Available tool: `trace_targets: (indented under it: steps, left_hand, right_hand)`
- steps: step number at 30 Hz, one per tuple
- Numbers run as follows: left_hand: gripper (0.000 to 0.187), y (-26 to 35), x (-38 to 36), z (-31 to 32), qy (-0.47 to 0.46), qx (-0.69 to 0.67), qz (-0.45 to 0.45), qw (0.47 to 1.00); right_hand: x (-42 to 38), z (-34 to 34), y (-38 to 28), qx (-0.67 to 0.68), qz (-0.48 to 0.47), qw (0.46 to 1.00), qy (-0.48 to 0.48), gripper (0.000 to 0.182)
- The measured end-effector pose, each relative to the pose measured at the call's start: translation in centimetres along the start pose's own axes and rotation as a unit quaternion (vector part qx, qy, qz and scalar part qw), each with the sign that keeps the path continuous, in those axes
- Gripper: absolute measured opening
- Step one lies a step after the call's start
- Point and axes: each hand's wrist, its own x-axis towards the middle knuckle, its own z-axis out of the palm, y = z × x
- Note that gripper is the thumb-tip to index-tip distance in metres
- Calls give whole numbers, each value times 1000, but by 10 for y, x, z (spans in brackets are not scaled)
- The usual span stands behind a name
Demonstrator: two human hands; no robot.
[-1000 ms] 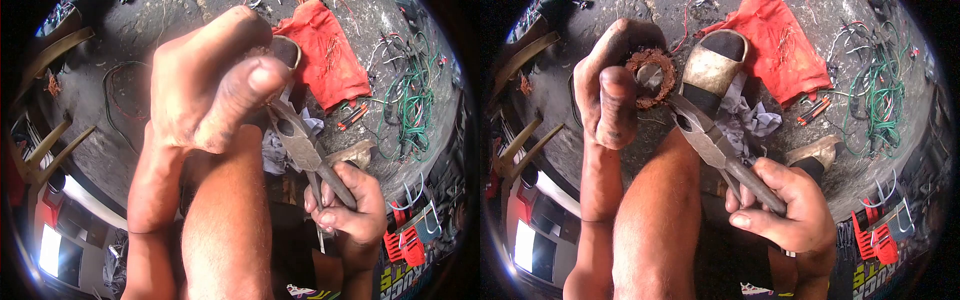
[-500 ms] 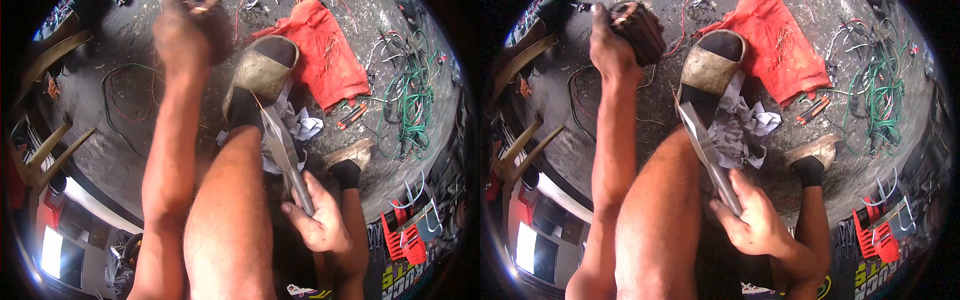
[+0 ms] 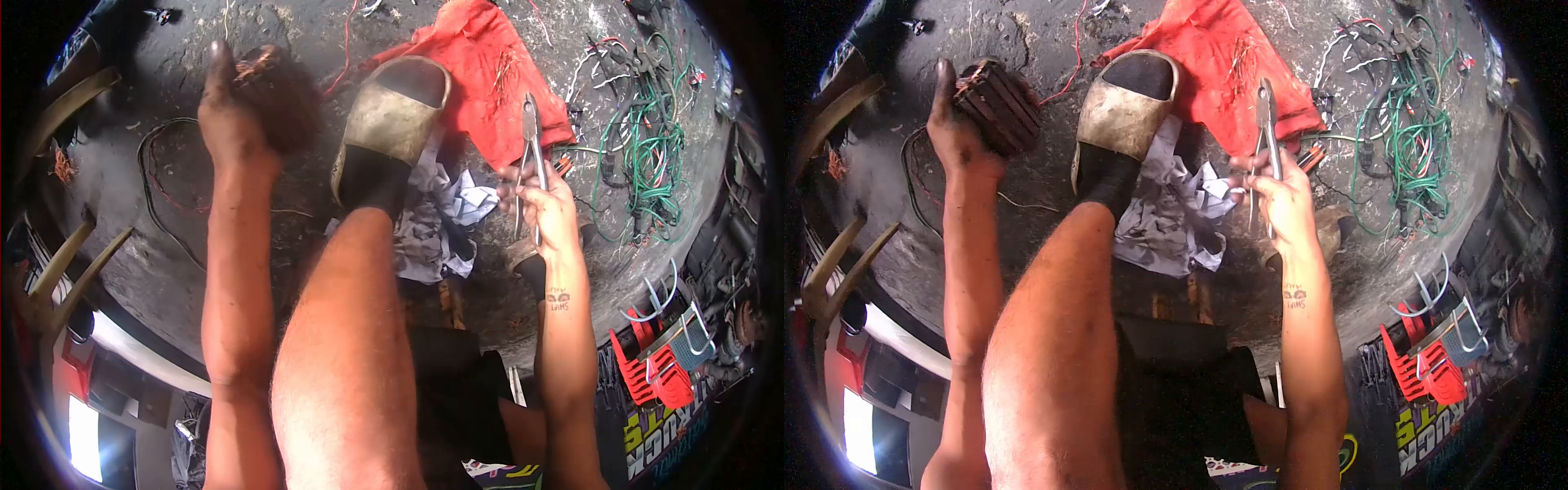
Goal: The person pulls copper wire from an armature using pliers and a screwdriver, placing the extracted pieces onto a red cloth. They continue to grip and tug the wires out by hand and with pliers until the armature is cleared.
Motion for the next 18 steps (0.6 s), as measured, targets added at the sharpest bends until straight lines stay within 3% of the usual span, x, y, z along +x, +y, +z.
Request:
trace_targets:
  steps: [2, 5, 7, 11, 13, 17, 18]
  left_hand:
    - [59, -3, -7, 3, -31, -7, -29, 999]
    - [59, -6, -11, 5, -111, -33, -63, 991]
    - [60, -9, -14, 11, -40, -57, -88, 994]
    - [60, -5, -25, 13, -40, -64, -101, 992]
    - [62, -2, -33, 14, -111, -81, -106, 985]
    - [65, 5, -50, 27, -107, -53, -86, 989]
    - [65, 5, -51, 29, -107, -52, -85, 989]
  right_hand:
    - [3, -2, 1, 115, 35, 992, -40, 36]
    - [-4, -10, 5, 171, 40, 980, -92, 45]
    - [-13, -11, 7, 169, 41, 980, -96, 46]
    - [-43, 0, -1, 139, 60, 984, -92, 45]
    - [-60, 9, -10, 107, 24, 986, -125, 41]
    - [-97, 33, -37, 122, 58, 963, -233, 38]
    - [-107, 43, -49, 75, 65, 971, -219, 38]
